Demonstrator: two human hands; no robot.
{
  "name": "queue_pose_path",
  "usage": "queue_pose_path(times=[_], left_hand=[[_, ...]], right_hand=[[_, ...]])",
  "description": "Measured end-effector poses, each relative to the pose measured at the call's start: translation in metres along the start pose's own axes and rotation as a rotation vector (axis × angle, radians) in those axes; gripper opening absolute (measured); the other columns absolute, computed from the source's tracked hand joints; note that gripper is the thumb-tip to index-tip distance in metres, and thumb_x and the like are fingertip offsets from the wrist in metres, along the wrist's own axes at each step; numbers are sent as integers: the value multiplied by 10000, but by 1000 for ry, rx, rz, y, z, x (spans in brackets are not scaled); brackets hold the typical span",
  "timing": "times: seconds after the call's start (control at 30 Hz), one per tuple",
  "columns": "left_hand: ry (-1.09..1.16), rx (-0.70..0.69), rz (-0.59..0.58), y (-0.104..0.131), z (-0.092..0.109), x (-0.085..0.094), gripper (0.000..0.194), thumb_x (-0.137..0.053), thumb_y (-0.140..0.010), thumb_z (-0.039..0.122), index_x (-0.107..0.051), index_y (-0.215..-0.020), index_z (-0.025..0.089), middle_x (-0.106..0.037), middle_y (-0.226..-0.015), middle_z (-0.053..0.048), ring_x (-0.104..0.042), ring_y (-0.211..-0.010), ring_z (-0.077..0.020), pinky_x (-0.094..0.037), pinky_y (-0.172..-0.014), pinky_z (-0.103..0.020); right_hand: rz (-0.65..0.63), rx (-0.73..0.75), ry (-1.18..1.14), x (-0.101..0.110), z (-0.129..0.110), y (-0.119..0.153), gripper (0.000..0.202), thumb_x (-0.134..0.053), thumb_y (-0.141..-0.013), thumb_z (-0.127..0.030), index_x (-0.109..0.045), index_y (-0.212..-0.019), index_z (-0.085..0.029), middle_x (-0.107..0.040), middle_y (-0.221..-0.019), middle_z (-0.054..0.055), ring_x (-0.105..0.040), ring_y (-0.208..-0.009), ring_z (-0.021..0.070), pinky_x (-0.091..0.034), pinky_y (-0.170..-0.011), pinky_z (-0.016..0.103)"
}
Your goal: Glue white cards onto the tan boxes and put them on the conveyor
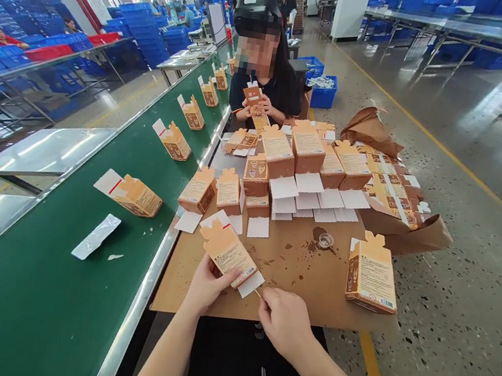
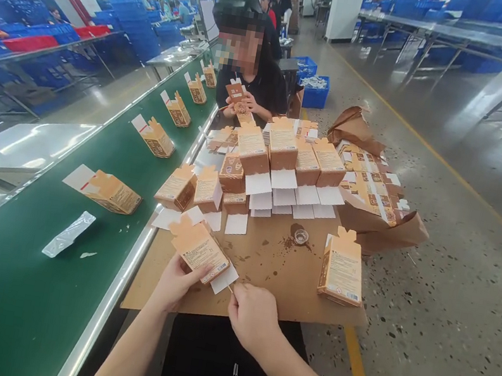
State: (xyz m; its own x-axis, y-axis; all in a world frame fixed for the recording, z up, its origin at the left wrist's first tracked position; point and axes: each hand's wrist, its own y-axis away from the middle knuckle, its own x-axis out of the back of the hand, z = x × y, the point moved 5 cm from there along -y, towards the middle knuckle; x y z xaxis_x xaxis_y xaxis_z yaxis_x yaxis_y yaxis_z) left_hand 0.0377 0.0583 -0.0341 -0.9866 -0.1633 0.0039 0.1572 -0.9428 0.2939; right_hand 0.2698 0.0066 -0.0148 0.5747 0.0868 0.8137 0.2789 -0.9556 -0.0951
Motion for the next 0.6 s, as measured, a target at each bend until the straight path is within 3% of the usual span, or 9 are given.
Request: queue_pose_path(times=[0.17, 0.33, 0.53, 0.6], left_hand=[[-134, -153, 55, 18, -15, -6, 828, -1174, -668, 599, -759, -1301, 265, -922, -1312, -167, -902, -1275, -437, -723, -1139, -583], [-318, -210, 38, 39, -22, -11, 730, -1113, -788, 569, -732, -1367, 340, -924, -1300, -155, -914, -1193, -438, -742, -1052, -582], [-393, -229, 74, 42, -23, -14, 705, -1072, -823, 564, -715, -1397, 364, -927, -1299, -140, -922, -1197, -444, -750, -1011, -570], [-429, -249, 103, 36, -20, -6, 706, -1057, -802, 572, -713, -1379, 353, -923, -1278, -148, -921, -1183, -445, -754, -1000, -575]], right_hand=[[107, -39, 3, 35, 25, 19, 348, -570, -1069, -137, -464, -779, -299, -630, -655, -36, -566, -563, 169, -308, -623, 311], [226, -89, -44, 63, 38, 47, 385, -545, -1103, -216, -378, -770, -315, -511, -623, -65, -453, -527, 154, -304, -583, 300], [252, -111, -90, 62, 37, 57, 377, -542, -1061, -206, -279, -815, -315, -447, -607, -85, -400, -516, 148, -302, -533, 282], [237, -120, -94, 61, 38, 59, 365, -532, -1058, -209, -277, -818, -315, -440, -610, -81, -407, -514, 154, -303, -520, 282]])
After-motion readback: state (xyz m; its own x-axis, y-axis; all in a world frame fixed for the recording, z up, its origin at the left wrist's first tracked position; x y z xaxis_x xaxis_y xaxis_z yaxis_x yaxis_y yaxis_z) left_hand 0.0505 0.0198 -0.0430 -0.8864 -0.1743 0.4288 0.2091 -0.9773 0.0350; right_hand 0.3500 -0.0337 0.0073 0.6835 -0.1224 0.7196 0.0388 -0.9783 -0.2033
